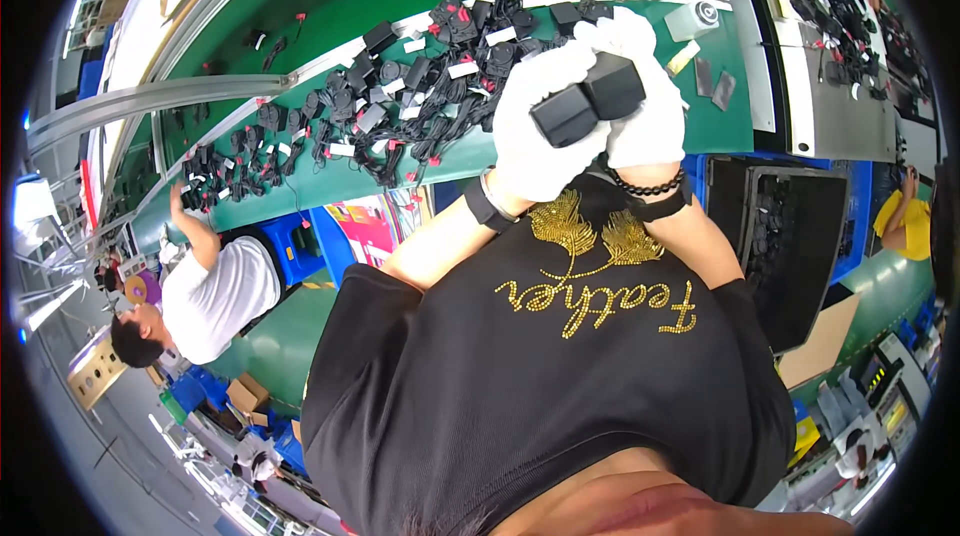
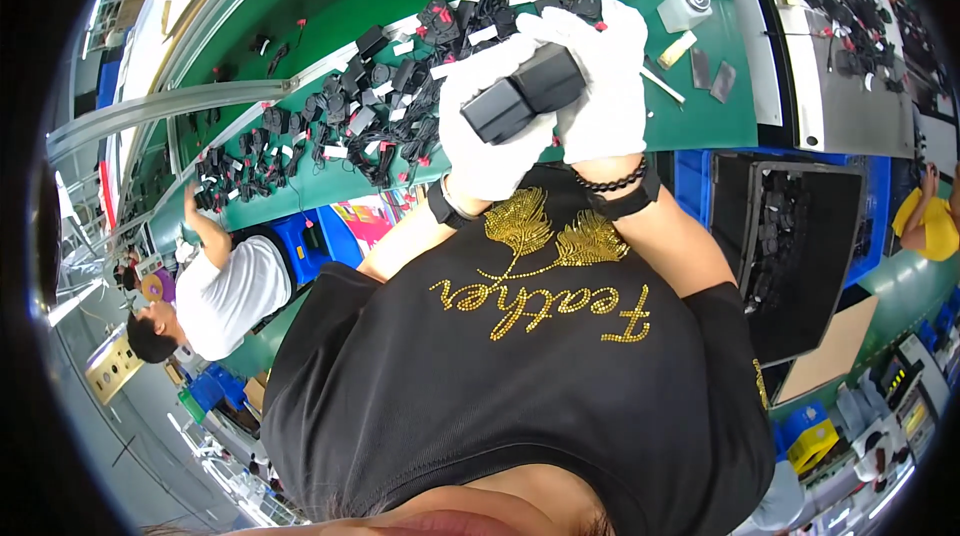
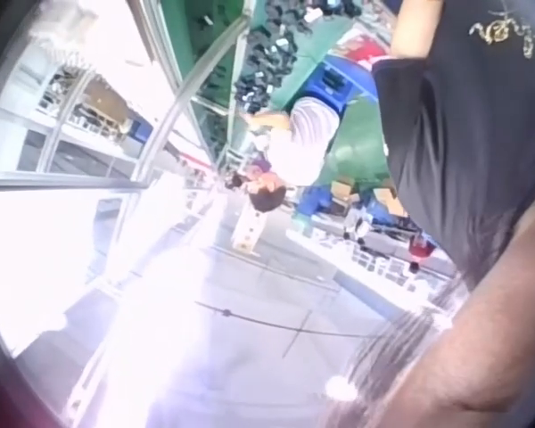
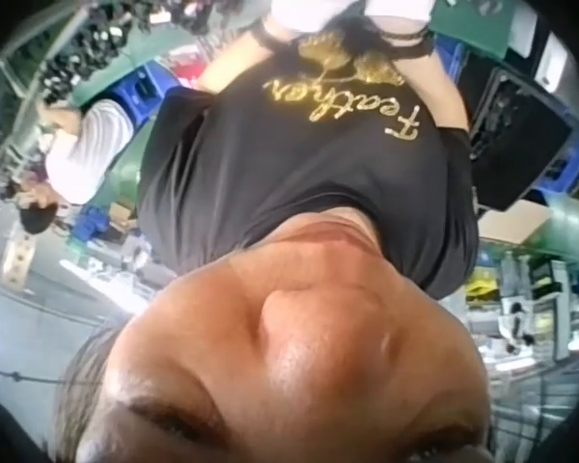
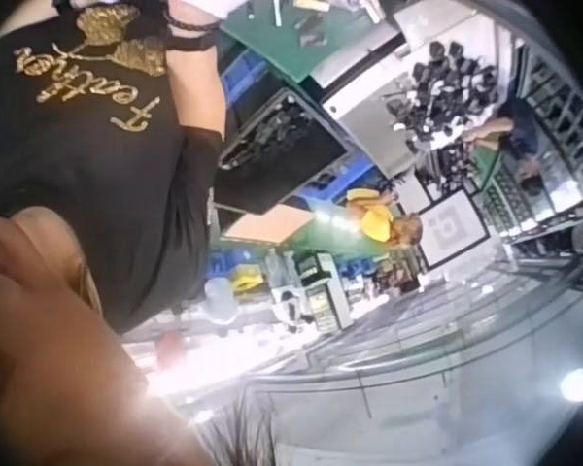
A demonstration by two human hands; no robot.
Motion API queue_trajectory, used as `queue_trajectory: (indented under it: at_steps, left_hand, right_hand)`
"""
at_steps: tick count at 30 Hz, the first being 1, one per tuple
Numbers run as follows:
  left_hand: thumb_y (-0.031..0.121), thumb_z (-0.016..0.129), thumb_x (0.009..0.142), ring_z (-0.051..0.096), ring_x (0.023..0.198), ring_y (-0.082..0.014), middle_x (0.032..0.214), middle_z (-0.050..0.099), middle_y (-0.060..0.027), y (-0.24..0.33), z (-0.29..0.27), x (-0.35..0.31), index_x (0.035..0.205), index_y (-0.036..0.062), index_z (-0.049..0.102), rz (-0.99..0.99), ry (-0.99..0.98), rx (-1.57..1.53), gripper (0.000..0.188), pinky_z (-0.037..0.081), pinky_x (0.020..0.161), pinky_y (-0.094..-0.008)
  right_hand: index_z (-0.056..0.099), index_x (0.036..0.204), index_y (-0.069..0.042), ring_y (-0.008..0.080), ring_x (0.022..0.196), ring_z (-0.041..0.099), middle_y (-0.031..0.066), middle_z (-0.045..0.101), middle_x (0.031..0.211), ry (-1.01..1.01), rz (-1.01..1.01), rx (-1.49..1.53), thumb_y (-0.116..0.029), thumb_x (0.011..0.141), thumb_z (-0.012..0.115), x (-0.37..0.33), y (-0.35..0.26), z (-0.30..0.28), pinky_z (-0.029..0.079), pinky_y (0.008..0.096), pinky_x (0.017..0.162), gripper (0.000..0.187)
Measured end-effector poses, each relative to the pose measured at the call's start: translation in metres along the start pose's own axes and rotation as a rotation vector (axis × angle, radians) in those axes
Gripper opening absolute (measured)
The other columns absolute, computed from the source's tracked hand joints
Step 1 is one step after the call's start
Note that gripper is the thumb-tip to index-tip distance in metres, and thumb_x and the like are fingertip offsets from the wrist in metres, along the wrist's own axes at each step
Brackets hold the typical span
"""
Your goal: The person picks up power adapters from a conveyor belt and a table, wipes them with a cloth, and places them into a bin.
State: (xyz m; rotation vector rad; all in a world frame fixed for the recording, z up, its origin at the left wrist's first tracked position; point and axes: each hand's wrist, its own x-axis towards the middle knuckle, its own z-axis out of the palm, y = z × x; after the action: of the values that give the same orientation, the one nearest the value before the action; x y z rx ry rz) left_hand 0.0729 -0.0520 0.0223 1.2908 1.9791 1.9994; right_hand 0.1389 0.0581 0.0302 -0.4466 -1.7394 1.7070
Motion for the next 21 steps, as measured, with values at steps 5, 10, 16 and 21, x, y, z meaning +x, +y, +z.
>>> queue_trajectory:
  at_steps: [5,10,16,21]
  left_hand:
    - [-0.003,0.076,0.062,0.059,0.106,-0.0235,0.115,0.060,-0.0120,0.003,0.000,0.000,0.118,0.0024,0.054,0.003,0.022,-0.041,0.060,0.048,0.093,-0.0344]
    - [-0.001,0.077,0.064,0.060,0.104,-0.0242,0.113,0.060,-0.0111,-0.005,0.001,-0.001,0.117,0.0037,0.055,-0.040,0.058,-0.033,0.058,0.048,0.091,-0.0342]
    - [0.004,0.079,0.067,0.061,0.098,-0.0211,0.109,0.061,-0.0107,0.007,-0.001,0.011,0.116,0.0030,0.055,-0.108,0.062,0.069,0.054,0.050,0.086,-0.0324]
    - [0.003,0.073,0.075,0.055,0.108,-0.0242,0.117,0.050,-0.0150,0.002,0.008,0.013,0.127,-0.0022,0.043,-0.172,0.157,0.078,0.060,0.047,0.093,-0.0356]
  right_hand:
    - [0.056,0.125,-0.002,0.0209,0.112,0.056,0.0111,0.061,0.119,-0.055,-0.139,-0.291,-0.001,0.085,0.050,-0.001,-0.020,0.002,0.043,0.0307,0.096,0.041]
    - [0.062,0.117,-0.001,0.0204,0.102,0.060,0.0101,0.063,0.106,-0.091,-0.085,-0.273,-0.004,0.087,0.049,0.008,-0.010,-0.004,0.045,0.0301,0.092,0.033]
    - [0.045,0.135,-0.002,0.0231,0.111,0.055,0.0147,0.051,0.123,-0.035,0.068,-0.031,0.000,0.082,0.051,-0.008,-0.030,0.012,0.044,0.0325,0.095,0.054]
    - [0.028,0.146,-0.003,0.0387,0.131,0.039,0.0258,0.035,0.143,-0.138,-0.419,-0.433,-0.008,0.078,0.061,-0.008,0.000,0.015,0.035,0.0423,0.107,0.075]
